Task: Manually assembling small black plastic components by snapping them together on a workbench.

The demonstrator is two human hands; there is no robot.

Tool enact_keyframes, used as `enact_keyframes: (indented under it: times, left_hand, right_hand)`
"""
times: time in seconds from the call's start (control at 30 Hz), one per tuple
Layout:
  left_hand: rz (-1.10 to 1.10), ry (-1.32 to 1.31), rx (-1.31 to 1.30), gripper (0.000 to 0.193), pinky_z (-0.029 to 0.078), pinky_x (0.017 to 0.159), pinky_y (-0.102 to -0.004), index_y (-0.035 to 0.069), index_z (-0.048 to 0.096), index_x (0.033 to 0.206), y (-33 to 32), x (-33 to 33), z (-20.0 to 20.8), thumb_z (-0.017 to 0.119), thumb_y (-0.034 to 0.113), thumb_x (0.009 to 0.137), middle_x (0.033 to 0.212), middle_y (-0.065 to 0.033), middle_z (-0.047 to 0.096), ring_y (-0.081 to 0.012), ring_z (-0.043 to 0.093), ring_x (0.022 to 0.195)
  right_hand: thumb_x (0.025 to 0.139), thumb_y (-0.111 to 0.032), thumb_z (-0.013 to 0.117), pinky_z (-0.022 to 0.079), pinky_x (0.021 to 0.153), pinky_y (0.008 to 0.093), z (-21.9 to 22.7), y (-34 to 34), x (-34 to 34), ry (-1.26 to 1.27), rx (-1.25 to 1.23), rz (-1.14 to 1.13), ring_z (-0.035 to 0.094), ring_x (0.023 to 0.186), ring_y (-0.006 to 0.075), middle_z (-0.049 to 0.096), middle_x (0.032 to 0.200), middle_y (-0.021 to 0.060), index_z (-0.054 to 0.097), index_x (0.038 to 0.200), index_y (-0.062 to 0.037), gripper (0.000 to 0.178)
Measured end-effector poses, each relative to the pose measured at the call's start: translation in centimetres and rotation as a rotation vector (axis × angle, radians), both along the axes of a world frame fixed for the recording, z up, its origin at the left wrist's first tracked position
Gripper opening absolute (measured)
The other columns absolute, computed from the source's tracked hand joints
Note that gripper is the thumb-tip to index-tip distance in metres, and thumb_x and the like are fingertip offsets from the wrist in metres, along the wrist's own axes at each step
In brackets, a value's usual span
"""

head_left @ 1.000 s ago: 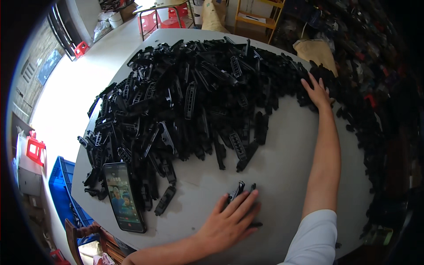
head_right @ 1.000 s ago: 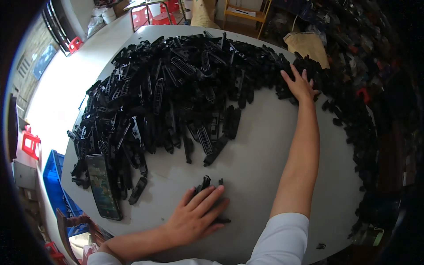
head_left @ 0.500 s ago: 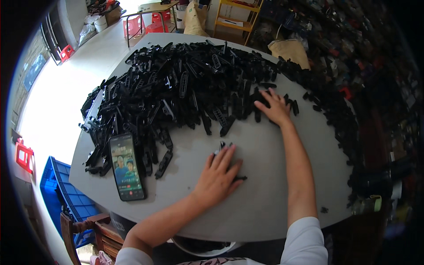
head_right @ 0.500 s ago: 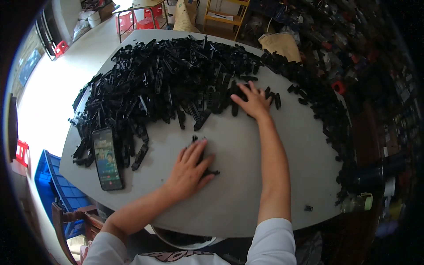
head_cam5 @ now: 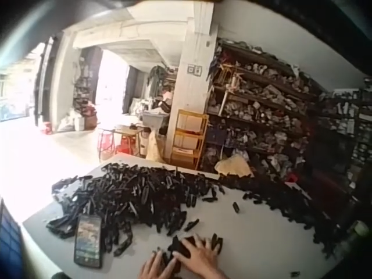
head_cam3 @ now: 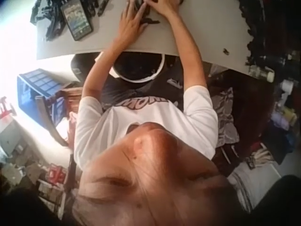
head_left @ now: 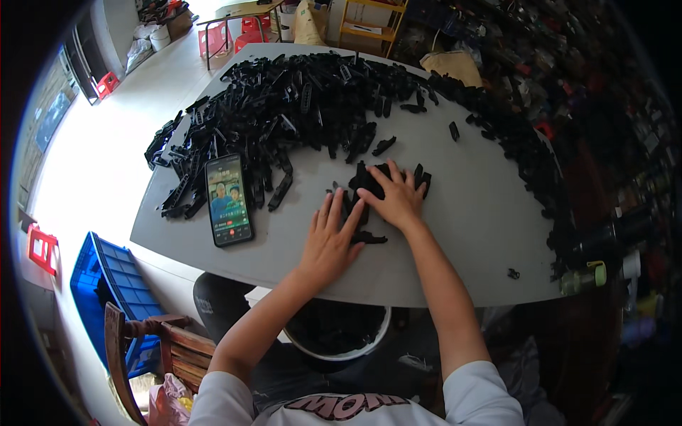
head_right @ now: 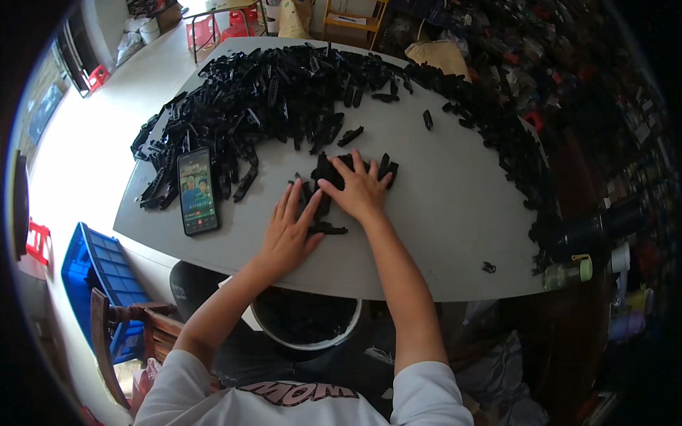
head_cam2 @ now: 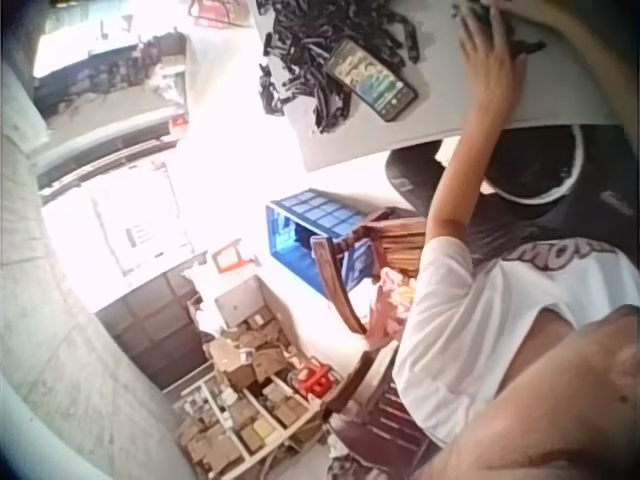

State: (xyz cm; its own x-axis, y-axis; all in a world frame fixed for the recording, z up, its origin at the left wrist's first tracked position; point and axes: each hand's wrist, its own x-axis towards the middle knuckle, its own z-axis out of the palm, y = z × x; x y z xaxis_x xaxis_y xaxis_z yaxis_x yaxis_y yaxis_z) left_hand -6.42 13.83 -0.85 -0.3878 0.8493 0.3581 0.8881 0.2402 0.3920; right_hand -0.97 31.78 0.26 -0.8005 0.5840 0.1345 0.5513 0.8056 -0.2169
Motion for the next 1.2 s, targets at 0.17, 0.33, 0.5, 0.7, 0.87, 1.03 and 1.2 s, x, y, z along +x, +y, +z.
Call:
enact_keyframes:
  times: [0.17, 0.33, 0.5, 0.7, 0.87, 1.03, 1.2]
  left_hand:
    - [0.032, -0.009, -0.024, 0.076, 0.024, 0.105, -0.0466, 0.011, 0.031, 0.14, -3.6, 1.1, 0.5, 0.068, 0.024, 0.075, 0.144, -0.0247, 0.02, -0.0413, 0.023, 0.132]
    - [0.07, -0.013, -0.098, 0.074, 0.022, 0.106, -0.0474, 0.009, 0.031, 0.14, -4.5, 1.1, 1.2, 0.066, 0.027, 0.077, 0.144, -0.0245, 0.021, -0.0404, 0.021, 0.133]
    - [0.042, -0.068, -0.178, 0.076, 0.022, 0.105, -0.0497, 0.009, 0.03, 0.14, -3.5, 1.2, 1.7, 0.064, 0.034, 0.078, 0.144, -0.0219, 0.022, -0.0363, 0.021, 0.135]
    - [0.033, -0.139, -0.245, 0.081, 0.019, 0.107, -0.0492, 0.007, 0.032, 0.139, -2.9, 0.9, 1.9, 0.07, 0.031, 0.071, 0.144, -0.0211, 0.023, -0.0363, 0.021, 0.135]
    - [0.02, -0.162, -0.225, 0.083, 0.02, 0.106, -0.0487, 0.009, 0.034, 0.138, -2.6, 0.5, 2.2, 0.072, 0.03, 0.068, 0.144, -0.0209, 0.024, -0.0372, 0.023, 0.134]
    - [0.031, -0.113, -0.112, 0.076, 0.023, 0.105, -0.0487, 0.017, 0.04, 0.136, -3.5, 0.3, 1.5, 0.073, 0.027, 0.068, 0.144, -0.0201, 0.023, -0.0381, 0.024, 0.132]
    - [-0.14, 0.265, 0.057, 0.052, 0.04, 0.09, -0.0388, 0.007, 0.054, 0.12, -3.8, 1.3, -0.5, 0.067, 0.019, 0.072, 0.115, -0.0109, 0.049, -0.0259, 0.047, 0.106]
  right_hand:
    - [0.079, -0.053, 0.059, 0.02, 0.1, 0.0652, 0.1, -3.6, 1.0, 0.096, -0.008, -0.002, 0.031, 0.128, 0.0374, 0.037, 0.14, 0.0149, 0.05, 0.129, -0.0277, 0.056]
    - [0.084, -0.033, 0.06, 0.032, 0.099, 0.0499, 1.6, 3.1, 0.5, 0.632, -0.028, 0.168, 0.04, 0.121, 0.0354, 0.051, 0.122, 0.017, 0.054, 0.119, -0.0094, 0.043]
    - [0.086, -0.036, 0.059, 0.03, 0.103, 0.049, -2.4, 18.4, 0.4, 0.435, 0.206, -0.305, 0.032, 0.129, 0.0368, 0.035, 0.139, 0.0172, 0.04, 0.135, -0.0173, 0.056]
    - [0.086, -0.042, 0.057, 0.034, 0.099, 0.0523, -3.5, 24.8, -2.5, 0.21, 0.176, -0.594, 0.033, 0.13, 0.0353, 0.034, 0.142, 0.0136, 0.04, 0.135, -0.0255, 0.055]
    - [0.091, -0.018, 0.045, 0.044, 0.09, 0.0434, -3.4, 25.9, -2.5, 0.063, 0.209, -0.419, 0.048, 0.114, 0.0279, 0.052, 0.124, 0.0061, 0.047, 0.129, -0.0223, 0.038]
    - [0.09, -0.013, 0.046, 0.047, 0.085, 0.0397, -4.2, 19.6, -1.0, 0.249, 0.279, -0.4, 0.054, 0.104, 0.0288, 0.055, 0.115, 0.0089, 0.049, 0.125, -0.0177, 0.036]
    - [0.092, -0.015, 0.045, 0.047, 0.081, 0.0395, -4.9, 14.7, 5.7, 0.293, 0.253, -0.341, 0.056, 0.1, 0.0293, 0.055, 0.113, 0.0106, 0.048, 0.126, -0.0128, 0.034]
